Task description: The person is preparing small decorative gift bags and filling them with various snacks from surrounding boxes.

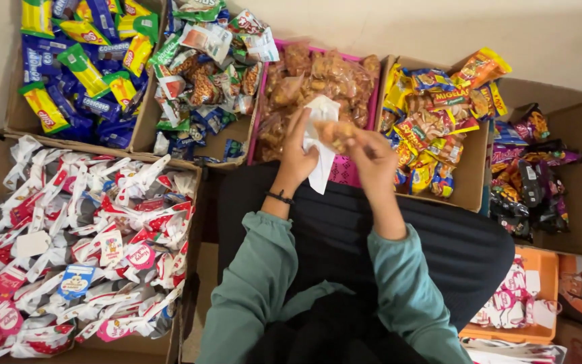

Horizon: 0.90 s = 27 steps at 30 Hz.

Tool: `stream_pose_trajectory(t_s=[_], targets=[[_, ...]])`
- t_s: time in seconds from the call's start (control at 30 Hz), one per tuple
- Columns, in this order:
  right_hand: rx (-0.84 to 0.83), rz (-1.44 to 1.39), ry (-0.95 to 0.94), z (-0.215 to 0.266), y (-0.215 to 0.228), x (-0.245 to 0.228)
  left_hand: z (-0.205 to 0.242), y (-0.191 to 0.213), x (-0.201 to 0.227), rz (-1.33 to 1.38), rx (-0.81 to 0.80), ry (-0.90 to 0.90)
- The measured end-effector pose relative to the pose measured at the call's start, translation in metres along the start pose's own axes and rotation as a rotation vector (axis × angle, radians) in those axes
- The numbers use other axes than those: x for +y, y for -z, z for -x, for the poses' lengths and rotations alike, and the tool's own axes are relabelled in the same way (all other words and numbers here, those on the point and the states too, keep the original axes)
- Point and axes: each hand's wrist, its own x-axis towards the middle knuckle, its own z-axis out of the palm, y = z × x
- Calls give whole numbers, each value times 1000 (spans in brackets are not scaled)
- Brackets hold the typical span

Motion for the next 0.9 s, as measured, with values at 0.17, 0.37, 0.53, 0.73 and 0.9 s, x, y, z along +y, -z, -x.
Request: stream_pose_trajectory(t_s=[0.17, 0.37, 0.53, 0.73, 0.9], targets=[[-46, 265, 142, 0, -20, 1, 6, -2, -13, -49, -40, 10], [-174, 393, 317, 6, -39, -12, 4, -7, 7, -112, -146, 183], [-726, 508, -86, 18, -32, 12, -1, 4, 31, -60, -190, 27], [-203, 458, 371, 19, -36, 18, -5, 5, 30, -34, -177, -7], [-532, 455, 99, 43, -38, 75, -5, 7, 46, 24, -200, 17]])
